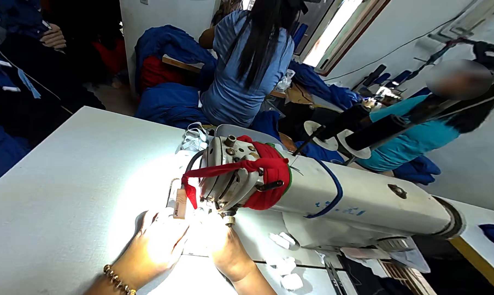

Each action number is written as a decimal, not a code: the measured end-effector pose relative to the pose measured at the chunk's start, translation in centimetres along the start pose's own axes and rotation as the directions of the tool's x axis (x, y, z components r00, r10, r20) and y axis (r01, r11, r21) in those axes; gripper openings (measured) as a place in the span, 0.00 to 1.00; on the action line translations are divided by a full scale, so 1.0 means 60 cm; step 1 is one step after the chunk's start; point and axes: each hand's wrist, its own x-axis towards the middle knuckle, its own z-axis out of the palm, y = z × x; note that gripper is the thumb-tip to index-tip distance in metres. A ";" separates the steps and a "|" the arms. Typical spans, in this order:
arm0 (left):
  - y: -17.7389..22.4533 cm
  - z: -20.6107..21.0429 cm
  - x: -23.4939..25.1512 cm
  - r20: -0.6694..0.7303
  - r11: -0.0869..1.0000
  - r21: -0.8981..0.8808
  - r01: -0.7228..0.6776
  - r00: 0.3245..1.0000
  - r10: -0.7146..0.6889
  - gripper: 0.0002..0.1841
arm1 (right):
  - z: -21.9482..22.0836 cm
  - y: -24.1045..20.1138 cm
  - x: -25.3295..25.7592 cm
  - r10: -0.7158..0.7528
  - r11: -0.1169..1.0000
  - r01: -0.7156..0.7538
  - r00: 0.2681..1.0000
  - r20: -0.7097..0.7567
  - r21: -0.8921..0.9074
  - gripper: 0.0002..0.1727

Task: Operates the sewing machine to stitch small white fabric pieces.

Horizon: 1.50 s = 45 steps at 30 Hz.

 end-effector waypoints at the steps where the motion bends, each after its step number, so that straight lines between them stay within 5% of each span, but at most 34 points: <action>1: 0.000 0.001 0.000 0.001 1.000 0.003 0.000 1.000 0.000 0.22 | 0.000 0.001 0.000 -0.009 1.000 0.009 1.000 -0.002 -0.003 0.13; 28: 0.001 -0.011 0.006 0.086 0.998 0.032 0.051 0.995 -0.054 0.24 | 0.000 0.008 -0.003 -0.095 0.991 0.091 0.995 -0.032 -0.103 0.12; 37: 0.001 -0.023 0.028 0.244 0.988 0.042 0.150 0.957 -0.156 0.26 | -0.001 0.015 -0.004 0.094 0.984 -0.099 0.995 0.041 0.147 0.19; 42: 0.003 -0.023 0.032 0.273 0.983 0.088 0.162 0.945 -0.180 0.27 | -0.009 0.027 -0.007 -0.180 0.981 0.178 0.984 -0.011 -0.073 0.10; 45: 0.005 -0.030 0.036 0.364 0.974 0.060 0.219 0.904 -0.225 0.28 | -0.084 0.016 -0.012 -0.247 0.967 0.255 0.949 0.198 -0.018 0.11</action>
